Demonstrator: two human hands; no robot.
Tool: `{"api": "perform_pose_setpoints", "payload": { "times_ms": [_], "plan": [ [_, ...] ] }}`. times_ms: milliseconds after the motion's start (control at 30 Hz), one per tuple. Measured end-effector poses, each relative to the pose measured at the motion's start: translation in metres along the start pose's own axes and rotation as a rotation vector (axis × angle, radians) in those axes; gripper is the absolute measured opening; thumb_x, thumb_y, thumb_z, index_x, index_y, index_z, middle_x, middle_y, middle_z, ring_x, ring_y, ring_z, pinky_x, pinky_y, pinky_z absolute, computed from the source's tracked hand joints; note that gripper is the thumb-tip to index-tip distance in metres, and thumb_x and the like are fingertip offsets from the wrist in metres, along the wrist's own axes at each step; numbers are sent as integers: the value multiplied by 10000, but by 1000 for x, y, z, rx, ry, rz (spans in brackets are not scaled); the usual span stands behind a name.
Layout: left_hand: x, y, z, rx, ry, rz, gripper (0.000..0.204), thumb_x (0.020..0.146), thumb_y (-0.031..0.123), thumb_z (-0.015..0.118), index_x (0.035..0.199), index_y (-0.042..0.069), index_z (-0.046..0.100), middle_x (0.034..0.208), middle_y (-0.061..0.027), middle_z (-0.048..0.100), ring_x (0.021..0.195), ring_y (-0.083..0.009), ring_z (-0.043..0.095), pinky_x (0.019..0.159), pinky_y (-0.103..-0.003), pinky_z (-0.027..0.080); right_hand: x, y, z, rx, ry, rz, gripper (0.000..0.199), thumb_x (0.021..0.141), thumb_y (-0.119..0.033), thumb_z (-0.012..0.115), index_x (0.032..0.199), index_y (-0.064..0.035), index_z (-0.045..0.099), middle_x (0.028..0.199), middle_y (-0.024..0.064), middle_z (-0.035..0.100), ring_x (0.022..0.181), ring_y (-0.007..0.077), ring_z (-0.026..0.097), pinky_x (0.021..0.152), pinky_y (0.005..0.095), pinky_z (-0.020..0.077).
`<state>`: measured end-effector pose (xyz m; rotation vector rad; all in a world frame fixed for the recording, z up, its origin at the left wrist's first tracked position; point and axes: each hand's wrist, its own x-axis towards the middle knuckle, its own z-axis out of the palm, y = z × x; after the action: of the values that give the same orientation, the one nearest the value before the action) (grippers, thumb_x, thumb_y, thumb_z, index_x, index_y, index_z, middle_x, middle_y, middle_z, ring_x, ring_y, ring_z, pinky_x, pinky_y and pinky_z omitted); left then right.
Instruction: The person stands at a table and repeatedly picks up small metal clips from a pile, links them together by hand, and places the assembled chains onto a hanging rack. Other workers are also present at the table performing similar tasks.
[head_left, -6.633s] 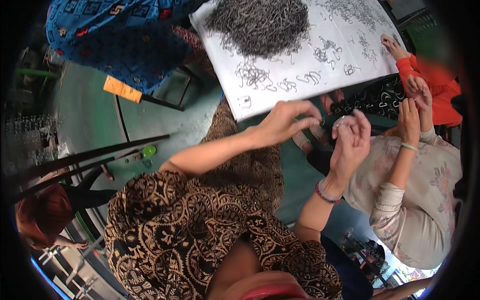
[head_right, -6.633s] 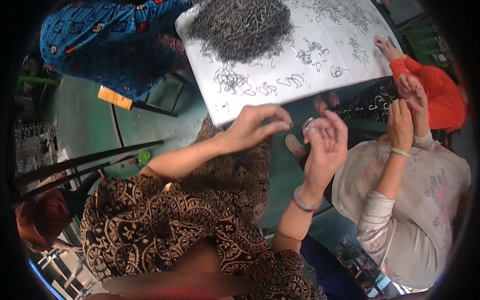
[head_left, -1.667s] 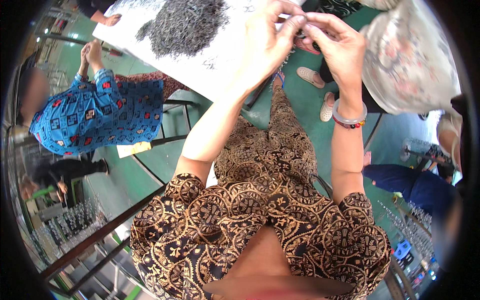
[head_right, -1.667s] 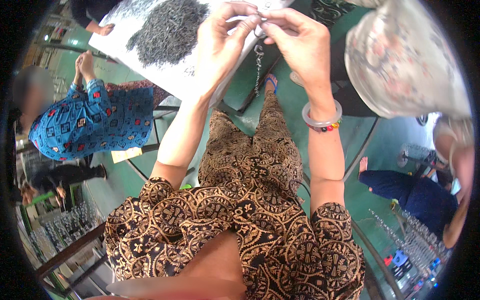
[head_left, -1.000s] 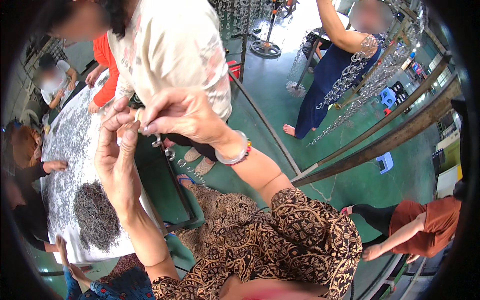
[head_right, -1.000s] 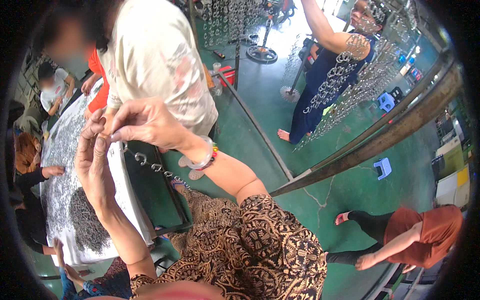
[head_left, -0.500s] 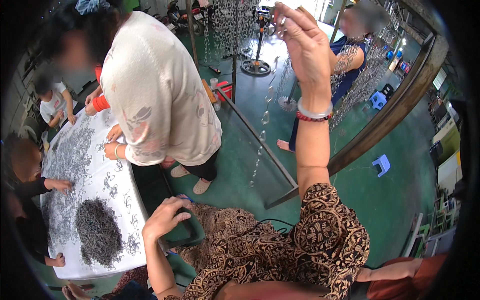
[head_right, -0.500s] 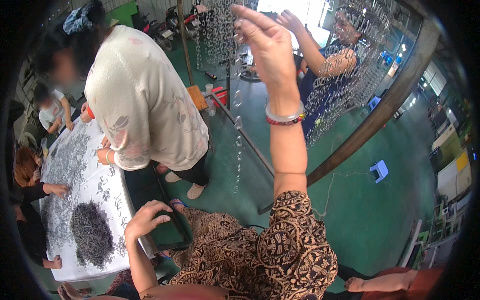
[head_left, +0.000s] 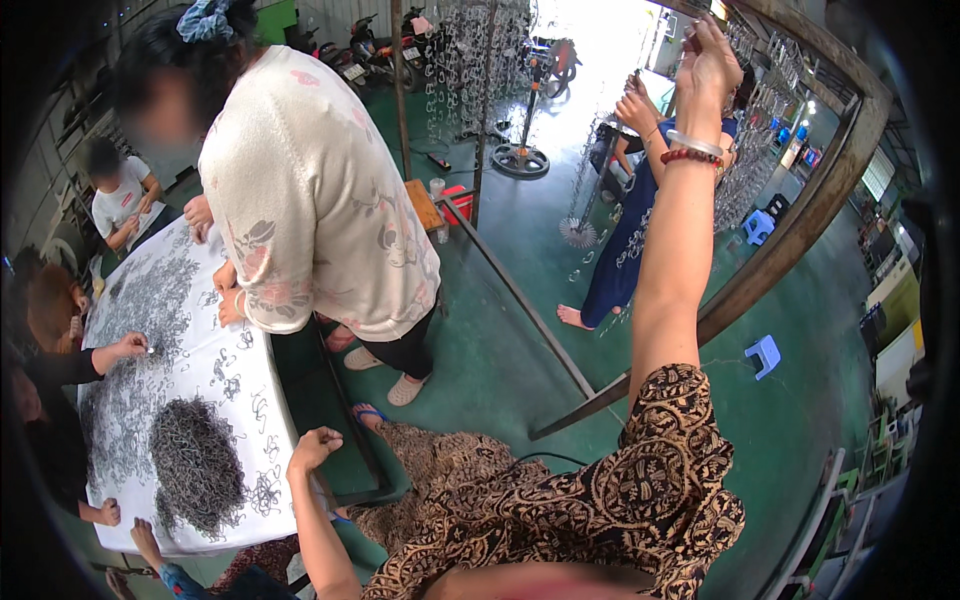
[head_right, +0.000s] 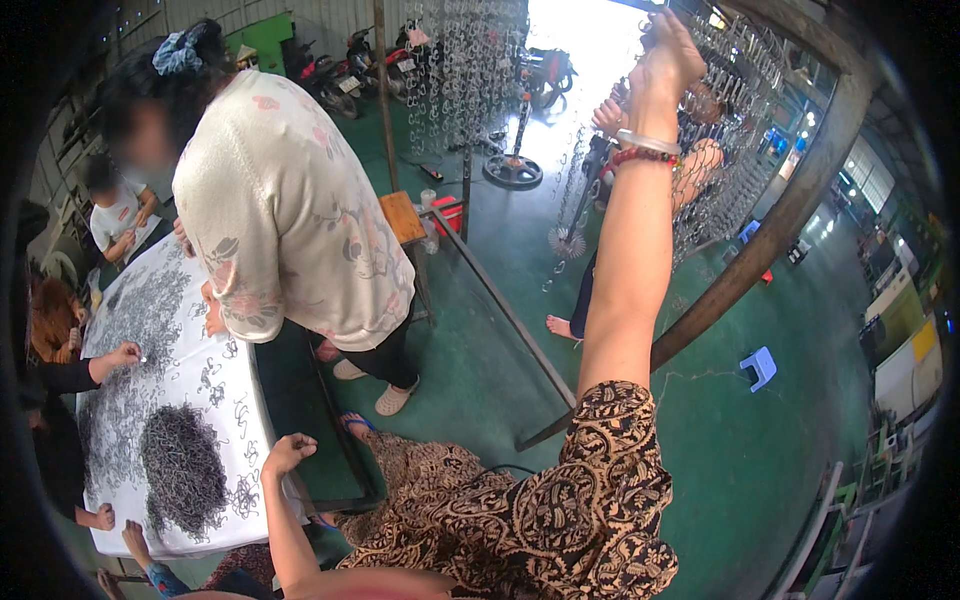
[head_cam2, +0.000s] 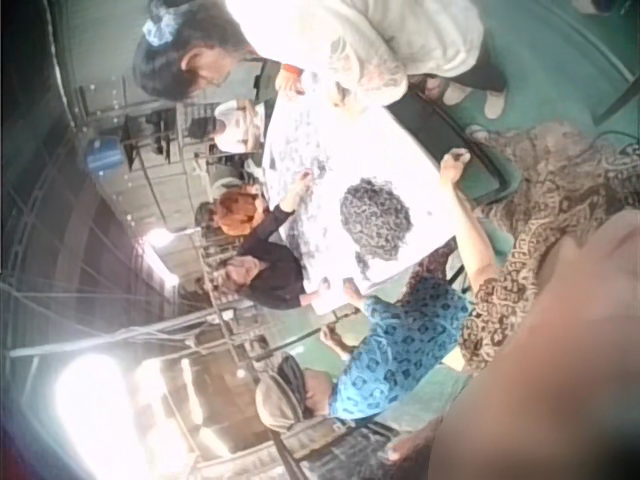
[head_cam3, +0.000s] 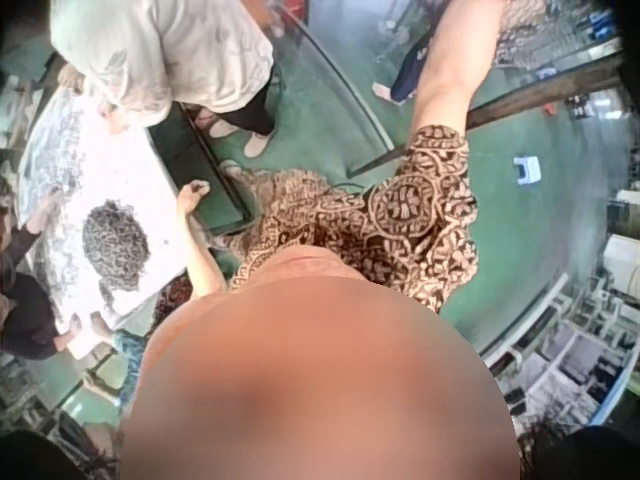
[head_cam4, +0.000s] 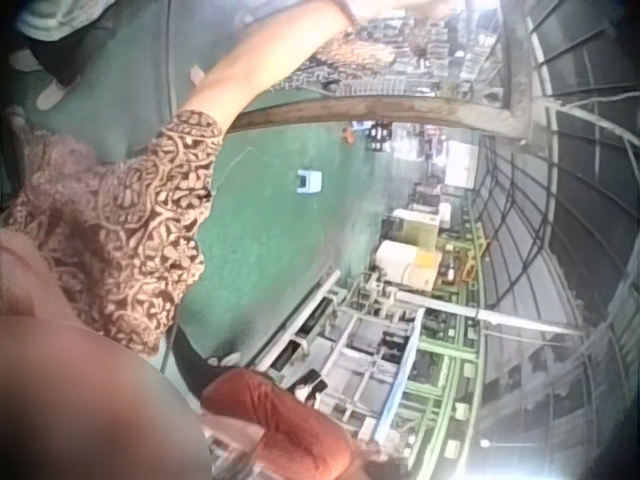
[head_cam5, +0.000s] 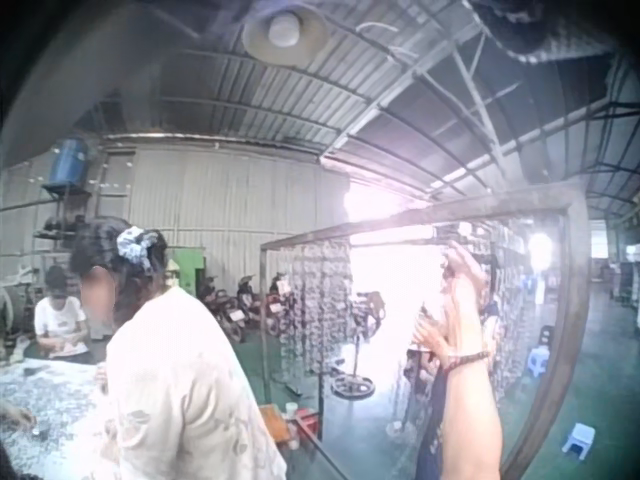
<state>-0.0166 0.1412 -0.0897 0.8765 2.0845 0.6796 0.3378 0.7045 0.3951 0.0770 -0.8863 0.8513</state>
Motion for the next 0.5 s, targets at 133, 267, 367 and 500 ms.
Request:
{"api": "perform_pose_setpoints", "payload": {
  "times_ms": [133, 267, 367, 500],
  "plan": [
    [-10, -20, -4, -16, 38, -75, 225, 816, 113, 709, 1007, -1, 677, 912, -97, 699, 865, -169, 649, 797, -305, 503, 17, 0, 8, -6, 190, -136, 103, 802, 74, 661, 902, 52, 665, 795, 111, 679, 647, 170, 632, 566, 249, 489],
    [-20, -20, -9, -274, 21, -79, 207, 840, 58, 666, 1029, -24, 650, 950, -68, 670, 907, -162, 596, 851, -300, 458, 30, -6, 20, -41, 273, -207, 84, 802, 81, 647, 878, 45, 651, 793, 102, 665, 686, 174, 633, 620, 253, 509],
    [-23, -13, -11, -225, 14, -79, 207, 843, 63, 662, 1034, -17, 649, 945, -60, 668, 905, -154, 592, 843, -295, 455, 47, -5, 25, -187, 462, -222, 98, 785, 71, 669, 875, 32, 677, 802, 101, 679, 677, 174, 626, 628, 273, 509],
    [-25, -4, -11, -223, 20, -90, 206, 846, 67, 662, 1036, -11, 652, 936, -60, 670, 894, -146, 596, 822, -286, 460, 61, -1, 22, -223, 459, -243, 112, 791, 118, 613, 878, 53, 641, 762, 98, 642, 652, 167, 600, 610, 277, 496]
  ]
}}
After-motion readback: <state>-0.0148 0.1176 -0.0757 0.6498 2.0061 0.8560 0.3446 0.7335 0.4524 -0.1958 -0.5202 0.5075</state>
